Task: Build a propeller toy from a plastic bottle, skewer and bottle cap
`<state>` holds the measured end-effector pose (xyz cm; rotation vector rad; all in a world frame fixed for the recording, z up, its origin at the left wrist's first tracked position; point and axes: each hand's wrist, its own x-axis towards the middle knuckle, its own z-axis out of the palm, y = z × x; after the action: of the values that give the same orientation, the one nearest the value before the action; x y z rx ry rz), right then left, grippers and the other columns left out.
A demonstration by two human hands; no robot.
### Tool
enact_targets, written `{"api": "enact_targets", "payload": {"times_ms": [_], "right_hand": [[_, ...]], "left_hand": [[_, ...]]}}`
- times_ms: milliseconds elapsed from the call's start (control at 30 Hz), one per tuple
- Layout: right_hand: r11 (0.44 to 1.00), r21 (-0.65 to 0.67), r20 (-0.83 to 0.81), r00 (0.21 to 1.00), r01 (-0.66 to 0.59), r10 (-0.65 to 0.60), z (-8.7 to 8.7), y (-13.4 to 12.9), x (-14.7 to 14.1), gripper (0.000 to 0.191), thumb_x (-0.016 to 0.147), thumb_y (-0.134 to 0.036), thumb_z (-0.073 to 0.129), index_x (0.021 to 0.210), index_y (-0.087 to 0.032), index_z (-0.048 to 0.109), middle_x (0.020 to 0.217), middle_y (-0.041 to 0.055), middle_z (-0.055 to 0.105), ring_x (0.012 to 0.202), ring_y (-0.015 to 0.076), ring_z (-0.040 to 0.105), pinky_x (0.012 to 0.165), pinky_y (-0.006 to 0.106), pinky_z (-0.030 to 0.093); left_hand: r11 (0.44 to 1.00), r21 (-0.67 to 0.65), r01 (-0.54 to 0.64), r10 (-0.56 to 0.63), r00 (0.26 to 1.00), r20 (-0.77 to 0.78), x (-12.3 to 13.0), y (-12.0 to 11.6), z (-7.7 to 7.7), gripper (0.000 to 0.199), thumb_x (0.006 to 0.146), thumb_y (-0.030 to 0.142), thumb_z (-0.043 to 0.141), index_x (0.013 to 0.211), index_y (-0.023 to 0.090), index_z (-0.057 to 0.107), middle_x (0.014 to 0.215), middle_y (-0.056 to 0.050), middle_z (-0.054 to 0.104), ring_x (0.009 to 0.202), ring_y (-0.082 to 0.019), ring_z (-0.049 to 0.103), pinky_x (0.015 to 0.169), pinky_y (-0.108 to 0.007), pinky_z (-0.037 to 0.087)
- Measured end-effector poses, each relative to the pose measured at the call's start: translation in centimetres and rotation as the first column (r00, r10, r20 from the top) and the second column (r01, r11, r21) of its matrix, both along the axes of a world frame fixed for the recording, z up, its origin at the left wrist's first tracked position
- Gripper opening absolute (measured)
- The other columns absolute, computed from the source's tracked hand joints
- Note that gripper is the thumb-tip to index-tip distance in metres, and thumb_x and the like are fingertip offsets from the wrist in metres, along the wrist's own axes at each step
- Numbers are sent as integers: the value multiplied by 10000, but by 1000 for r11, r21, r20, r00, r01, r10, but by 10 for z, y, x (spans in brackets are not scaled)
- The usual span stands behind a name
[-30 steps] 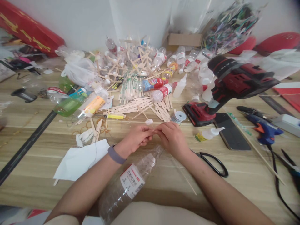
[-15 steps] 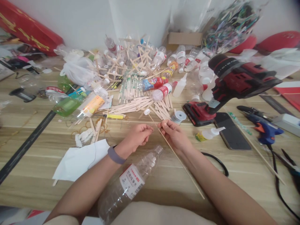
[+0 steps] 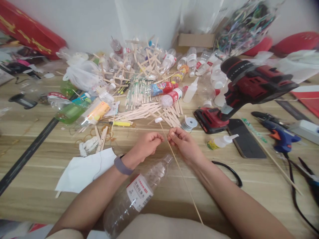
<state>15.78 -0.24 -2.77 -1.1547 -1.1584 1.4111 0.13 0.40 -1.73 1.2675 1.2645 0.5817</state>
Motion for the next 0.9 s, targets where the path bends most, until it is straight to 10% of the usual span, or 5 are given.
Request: {"api": "enact_targets", "payload": {"times_ms": [600,900], "right_hand": [[987,160,406,913,-23,-44,5,0,4,140,771,-320,605,695,-203,627,530,-23,567,484,131,468,476,253,353],[950,303,614,777,-68,-140,10,-1,9,89,784,-190,594,739,-193,670,680,34,686,634,183,597,618,289,418]], "left_hand": [[935,290,205,-134,960,-247,-7,3,9,209,766,154,476,849,178,667,668,34,597,572,-120,493,539,-230,338],[841,476,257,-45,911,-411,-8,-1,11,207,760,80,494,858,181,646,564,65,469,546,-122,447,569,-250,297]]}}
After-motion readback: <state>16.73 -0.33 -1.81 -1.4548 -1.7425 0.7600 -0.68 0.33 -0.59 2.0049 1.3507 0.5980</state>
